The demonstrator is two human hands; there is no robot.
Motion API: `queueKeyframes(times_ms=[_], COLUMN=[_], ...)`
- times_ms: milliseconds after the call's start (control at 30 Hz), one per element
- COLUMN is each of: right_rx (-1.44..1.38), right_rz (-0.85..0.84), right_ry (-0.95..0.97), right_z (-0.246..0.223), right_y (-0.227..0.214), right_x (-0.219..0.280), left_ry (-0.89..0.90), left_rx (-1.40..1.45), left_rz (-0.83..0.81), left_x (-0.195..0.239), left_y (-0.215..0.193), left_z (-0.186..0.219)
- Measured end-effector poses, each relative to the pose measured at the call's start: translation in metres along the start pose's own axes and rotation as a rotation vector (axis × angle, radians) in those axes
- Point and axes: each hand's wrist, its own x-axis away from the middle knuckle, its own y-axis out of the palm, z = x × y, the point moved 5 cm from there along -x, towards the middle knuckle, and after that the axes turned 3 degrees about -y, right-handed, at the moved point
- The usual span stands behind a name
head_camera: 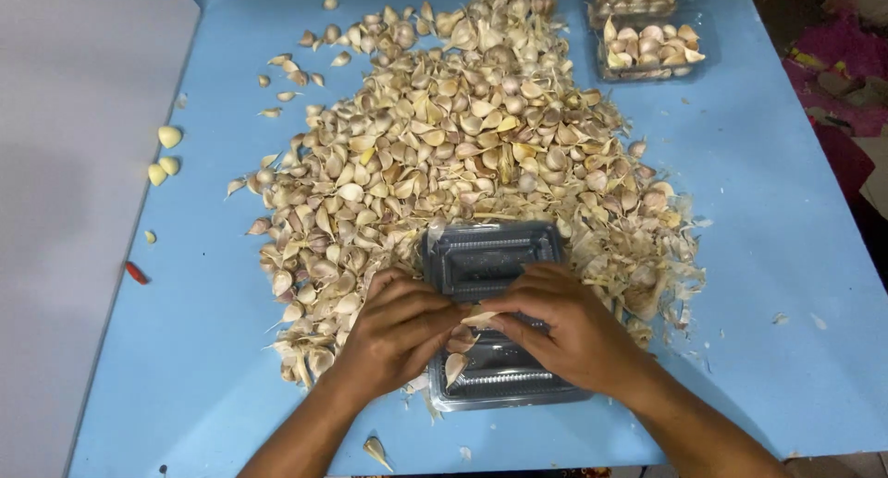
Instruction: The person sorts through a large pile of garlic cloves on a table, placing selected cloves into a clear plastic container.
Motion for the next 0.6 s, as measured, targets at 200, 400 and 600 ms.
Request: queueKeyframes(times_ms=[200, 400, 600], right_rx=[-0.003, -0.086, -0.092], right_rz=[0.03, 0.027, 0.041], right_ry=[0.017, 0.081, 0.081], right_z=[0.006, 0.014, 0.019], right_y=[0.002, 0.005, 0.006], right_x=[0.012, 0.015, 0.017], left_ry=[-0.004, -0.105, -0.116], left_rx=[-0.001, 0.022, 0.024], left_rz=[-0.047, 0.038, 0.02], left_x=[0.006, 0.015, 0.014], left_y=[0.008, 0.017, 0.018], left_z=[-0.002, -0.011, -0.01])
